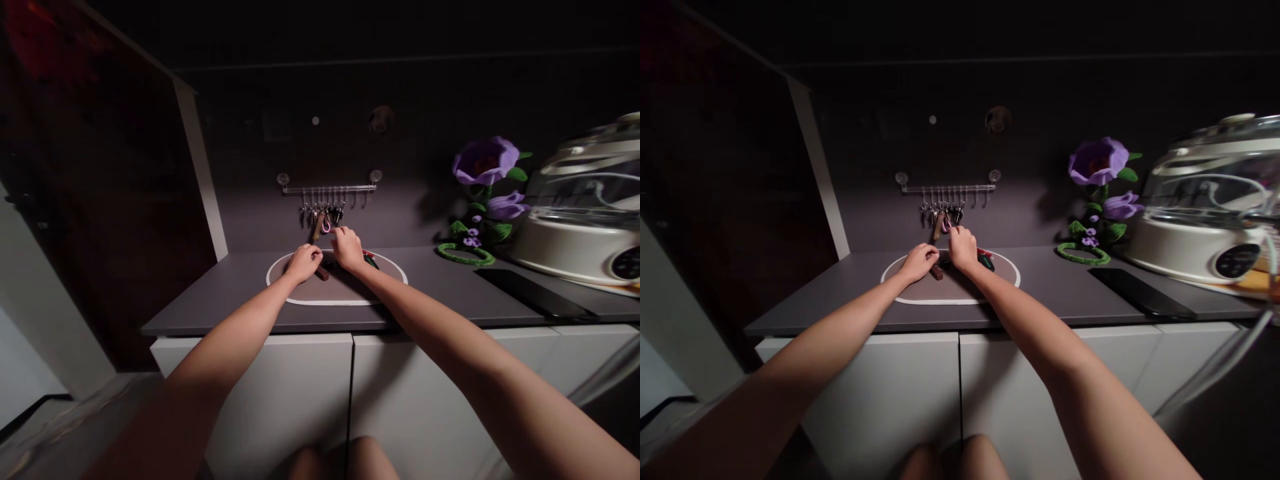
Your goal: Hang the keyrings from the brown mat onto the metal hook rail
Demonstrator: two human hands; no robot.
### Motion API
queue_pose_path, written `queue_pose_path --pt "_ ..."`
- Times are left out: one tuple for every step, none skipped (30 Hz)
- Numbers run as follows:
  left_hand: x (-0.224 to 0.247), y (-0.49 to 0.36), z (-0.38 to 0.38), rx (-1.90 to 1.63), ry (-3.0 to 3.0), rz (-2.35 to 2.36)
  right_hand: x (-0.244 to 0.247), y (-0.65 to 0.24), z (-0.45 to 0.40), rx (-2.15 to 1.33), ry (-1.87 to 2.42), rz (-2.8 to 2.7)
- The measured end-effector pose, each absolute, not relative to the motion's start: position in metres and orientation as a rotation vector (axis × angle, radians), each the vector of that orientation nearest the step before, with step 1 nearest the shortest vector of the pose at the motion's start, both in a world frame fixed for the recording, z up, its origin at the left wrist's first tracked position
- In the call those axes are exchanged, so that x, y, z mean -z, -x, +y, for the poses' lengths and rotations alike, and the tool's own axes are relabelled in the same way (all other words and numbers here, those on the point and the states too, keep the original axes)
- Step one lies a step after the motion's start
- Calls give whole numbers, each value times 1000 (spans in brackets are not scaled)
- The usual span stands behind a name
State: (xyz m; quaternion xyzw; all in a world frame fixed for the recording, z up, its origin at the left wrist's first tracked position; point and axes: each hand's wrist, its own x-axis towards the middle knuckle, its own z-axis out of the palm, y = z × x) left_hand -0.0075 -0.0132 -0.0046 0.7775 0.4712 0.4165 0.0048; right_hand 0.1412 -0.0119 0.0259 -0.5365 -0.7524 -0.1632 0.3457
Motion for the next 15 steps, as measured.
queue_pose_path --pt "4 8 -13 -1297 -2427 1488 -24 -142 -15 420 1390 -1979" --pt "4 8 -14 -1290 -2417 1500 -22 -144 -18 413 1385 -2006" --pt "4 8 -14 -1282 -2407 1510 -20 -145 -21 404 1381 -2035" --pt "4 9 -14 -1273 -2396 1518 -17 -147 -24 393 1380 -2064" --pt "4 9 -15 -1265 -2384 1525 -15 -148 -26 380 1381 -2094" --pt "3 9 -15 -1255 -2374 1529 -13 -150 -29 365 1385 -2122" --pt "3 9 -15 -1242 -2368 1530 -11 -151 -30 348 1394 -2147" --pt "3 9 -16 -1226 -2366 1530 -9 -152 -32 333 1402 -2166" --pt "3 10 -16 -1206 -2369 1528 -8 -153 -32 322 1406 -2183" --pt "3 10 -16 -1185 -2375 1522 -7 -153 -33 316 1403 -2195" --pt "3 10 -16 -1165 -2384 1513 -6 -154 -33 314 1399 -2203" --pt "3 10 -16 -1148 -2391 1501 -6 -154 -33 314 1391 -2212" --pt "3 11 -15 -1134 -2394 1486 -5 -154 -32 313 1384 -2220" --pt "4 11 -15 -1119 -2399 1466 -5 -154 -32 310 1379 -2230" --pt "4 11 -14 -1106 -2403 1447 -5 -154 -32 305 1377 -2238"
